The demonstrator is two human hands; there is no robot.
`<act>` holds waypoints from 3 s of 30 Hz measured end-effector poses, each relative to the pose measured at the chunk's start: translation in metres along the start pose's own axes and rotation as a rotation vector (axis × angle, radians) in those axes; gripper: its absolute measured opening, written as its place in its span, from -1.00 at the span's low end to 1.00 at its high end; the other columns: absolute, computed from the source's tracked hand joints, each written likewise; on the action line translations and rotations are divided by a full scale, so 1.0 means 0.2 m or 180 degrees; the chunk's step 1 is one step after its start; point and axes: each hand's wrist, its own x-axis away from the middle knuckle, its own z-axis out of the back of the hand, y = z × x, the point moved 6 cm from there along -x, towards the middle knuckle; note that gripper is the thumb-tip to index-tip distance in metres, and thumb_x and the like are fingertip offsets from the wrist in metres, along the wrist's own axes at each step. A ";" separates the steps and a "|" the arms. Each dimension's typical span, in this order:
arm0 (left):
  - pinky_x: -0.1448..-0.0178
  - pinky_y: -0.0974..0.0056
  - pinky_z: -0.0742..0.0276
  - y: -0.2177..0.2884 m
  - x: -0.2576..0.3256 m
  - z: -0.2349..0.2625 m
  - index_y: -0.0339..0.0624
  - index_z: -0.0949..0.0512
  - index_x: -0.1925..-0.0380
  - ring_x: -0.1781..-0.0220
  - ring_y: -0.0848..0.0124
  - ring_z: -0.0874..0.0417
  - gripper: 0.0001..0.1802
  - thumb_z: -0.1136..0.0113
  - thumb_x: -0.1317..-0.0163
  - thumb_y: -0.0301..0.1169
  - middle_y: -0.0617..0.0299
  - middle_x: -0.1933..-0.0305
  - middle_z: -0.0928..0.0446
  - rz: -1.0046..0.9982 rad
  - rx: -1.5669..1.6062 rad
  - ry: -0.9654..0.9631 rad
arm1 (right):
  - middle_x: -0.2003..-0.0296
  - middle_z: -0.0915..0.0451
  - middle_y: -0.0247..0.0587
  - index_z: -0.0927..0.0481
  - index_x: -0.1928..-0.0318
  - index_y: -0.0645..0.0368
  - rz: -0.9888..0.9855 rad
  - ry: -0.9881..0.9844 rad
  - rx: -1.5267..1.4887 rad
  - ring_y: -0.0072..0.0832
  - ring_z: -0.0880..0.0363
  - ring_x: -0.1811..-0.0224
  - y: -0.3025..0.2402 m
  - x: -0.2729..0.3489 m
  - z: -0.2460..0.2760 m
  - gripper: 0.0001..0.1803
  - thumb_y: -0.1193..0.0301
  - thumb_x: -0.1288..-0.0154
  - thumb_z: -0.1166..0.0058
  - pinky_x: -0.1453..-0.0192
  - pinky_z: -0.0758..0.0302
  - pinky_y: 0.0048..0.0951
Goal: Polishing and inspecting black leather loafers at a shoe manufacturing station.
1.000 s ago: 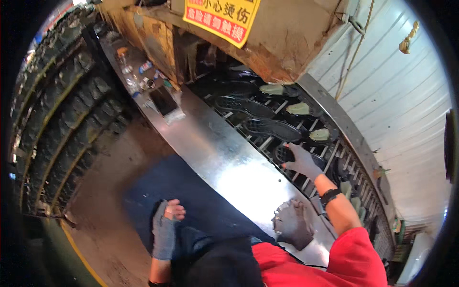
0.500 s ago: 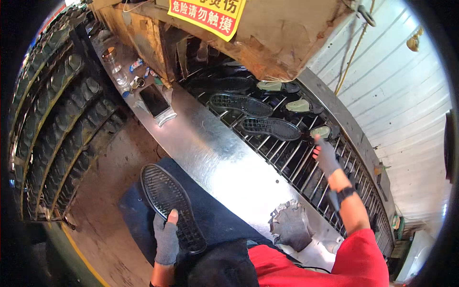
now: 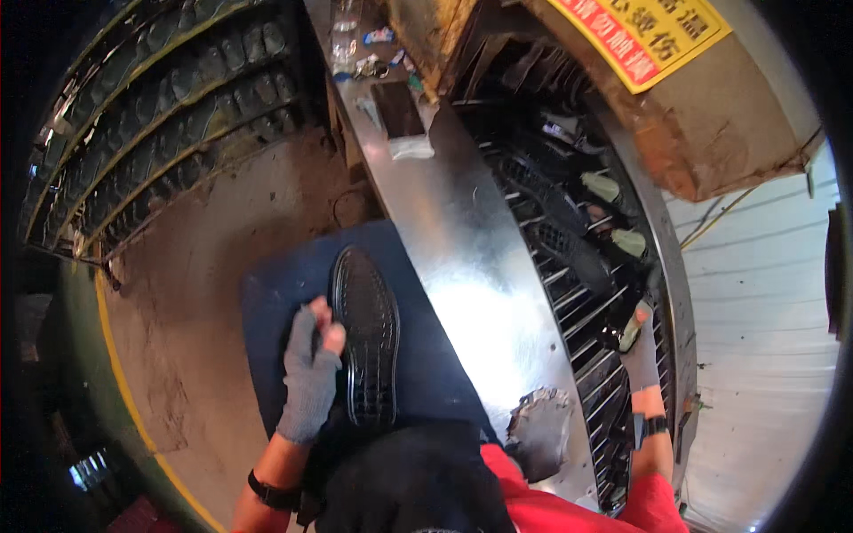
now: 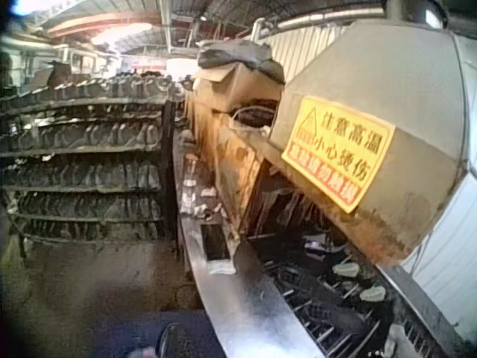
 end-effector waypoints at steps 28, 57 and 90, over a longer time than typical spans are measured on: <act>-0.32 0.32 -0.50 0.17 -0.37 -0.18 -0.24 -0.64 -0.18 -0.10 0.39 -0.70 -0.58 -0.32 -0.42 -0.25 0.14 0.08 -0.76 -0.0520 0.0009 -0.0753 | -0.07 -0.71 0.25 -0.45 -0.38 0.38 -0.0987 -0.2931 0.0561 0.05 -0.80 -0.03 0.45 1.40 -1.56 -0.09 -0.27 -0.50 -0.05 -0.21 -0.74 0.02; -0.46 0.19 -0.52 0.47 -0.05 -0.03 -0.25 -0.23 -0.57 -0.34 0.29 -0.61 -0.25 -0.12 -0.57 -0.04 -0.01 -0.47 -0.49 -0.1031 0.1650 -0.1964 | -0.24 -0.65 -0.01 -0.41 -0.46 0.26 -0.1684 -0.3287 -0.0124 -0.27 -0.75 -0.15 0.74 1.63 -1.75 -0.14 -0.24 -0.55 -0.03 -0.26 -0.74 -0.22; -0.68 -0.20 -0.15 0.42 0.22 0.20 0.05 -0.06 -0.70 -0.71 -0.19 -0.16 0.17 -0.26 -0.27 0.40 -0.14 -0.76 0.02 -0.2298 0.0760 -0.3218 | -0.10 -0.70 -0.25 -0.57 -0.32 0.24 -0.0227 -0.2646 0.0735 -0.41 -0.69 -0.12 0.17 1.37 -1.58 -0.29 -0.07 -0.44 -0.30 -0.26 -0.60 -0.35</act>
